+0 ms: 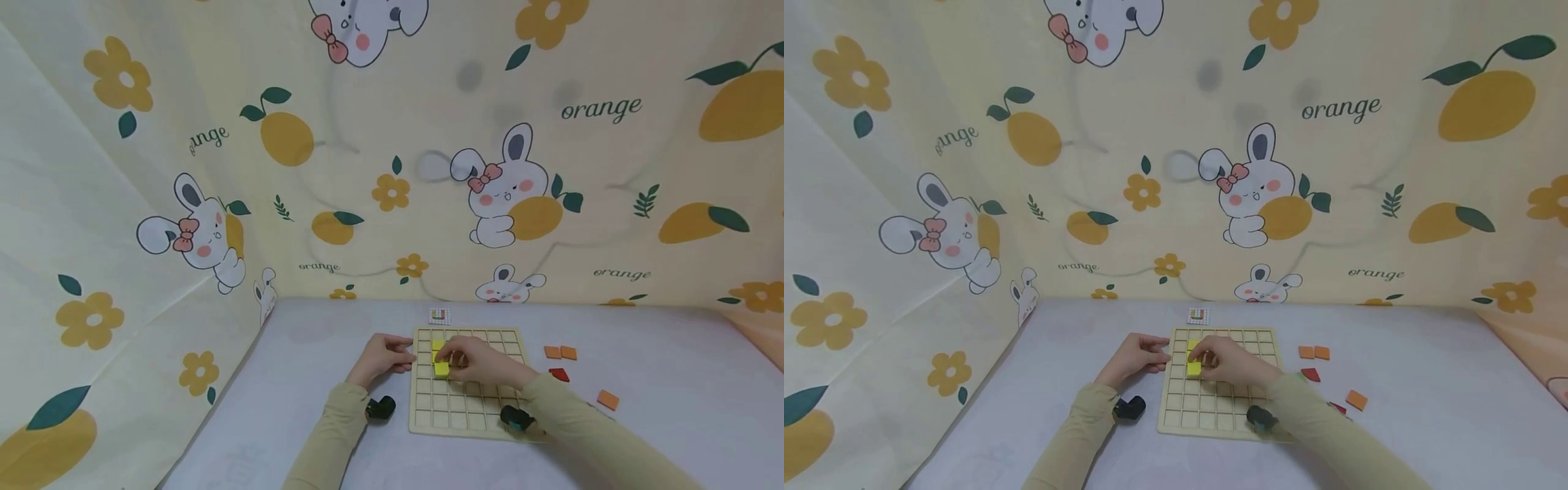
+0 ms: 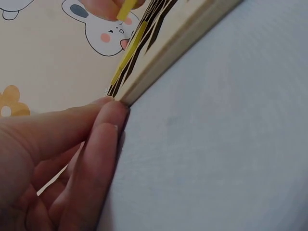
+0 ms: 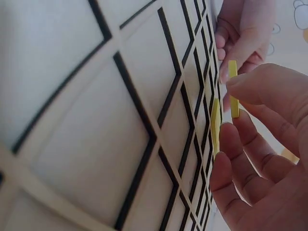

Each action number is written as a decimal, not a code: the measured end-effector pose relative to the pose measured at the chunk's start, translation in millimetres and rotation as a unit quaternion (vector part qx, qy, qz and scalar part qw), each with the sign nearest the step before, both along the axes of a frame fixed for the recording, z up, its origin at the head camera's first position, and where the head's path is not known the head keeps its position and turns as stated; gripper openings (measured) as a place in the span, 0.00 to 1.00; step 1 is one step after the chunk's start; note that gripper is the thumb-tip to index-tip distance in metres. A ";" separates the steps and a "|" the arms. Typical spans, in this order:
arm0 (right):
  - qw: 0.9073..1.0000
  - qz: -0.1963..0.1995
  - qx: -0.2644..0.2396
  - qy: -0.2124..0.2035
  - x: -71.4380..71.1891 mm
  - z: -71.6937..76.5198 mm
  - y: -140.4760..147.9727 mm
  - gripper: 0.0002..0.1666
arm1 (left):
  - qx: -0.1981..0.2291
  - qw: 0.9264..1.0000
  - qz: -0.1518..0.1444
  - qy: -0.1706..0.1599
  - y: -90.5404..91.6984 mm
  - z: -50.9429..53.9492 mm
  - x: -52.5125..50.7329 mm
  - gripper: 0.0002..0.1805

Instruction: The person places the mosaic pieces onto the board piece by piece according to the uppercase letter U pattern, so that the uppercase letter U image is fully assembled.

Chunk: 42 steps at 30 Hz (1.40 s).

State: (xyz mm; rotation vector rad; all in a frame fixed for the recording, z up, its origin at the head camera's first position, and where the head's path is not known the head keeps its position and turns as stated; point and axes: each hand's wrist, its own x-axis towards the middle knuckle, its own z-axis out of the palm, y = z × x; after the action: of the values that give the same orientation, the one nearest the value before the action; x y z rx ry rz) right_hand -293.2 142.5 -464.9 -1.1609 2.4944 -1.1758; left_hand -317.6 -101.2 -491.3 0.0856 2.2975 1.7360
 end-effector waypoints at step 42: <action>0.996 -0.073 0.023 -0.053 3.3 -0.5 -10.6 0.16 | -0.009 1.000 0.003 0.000 0.3 0.6 0.1 0.20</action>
State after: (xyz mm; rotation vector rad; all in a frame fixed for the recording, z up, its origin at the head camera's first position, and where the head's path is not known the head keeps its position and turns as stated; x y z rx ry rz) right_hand -290.0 131.9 -465.4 -0.8925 2.5470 -1.1748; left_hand -317.5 -100.9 -490.8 0.0743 2.3156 1.7170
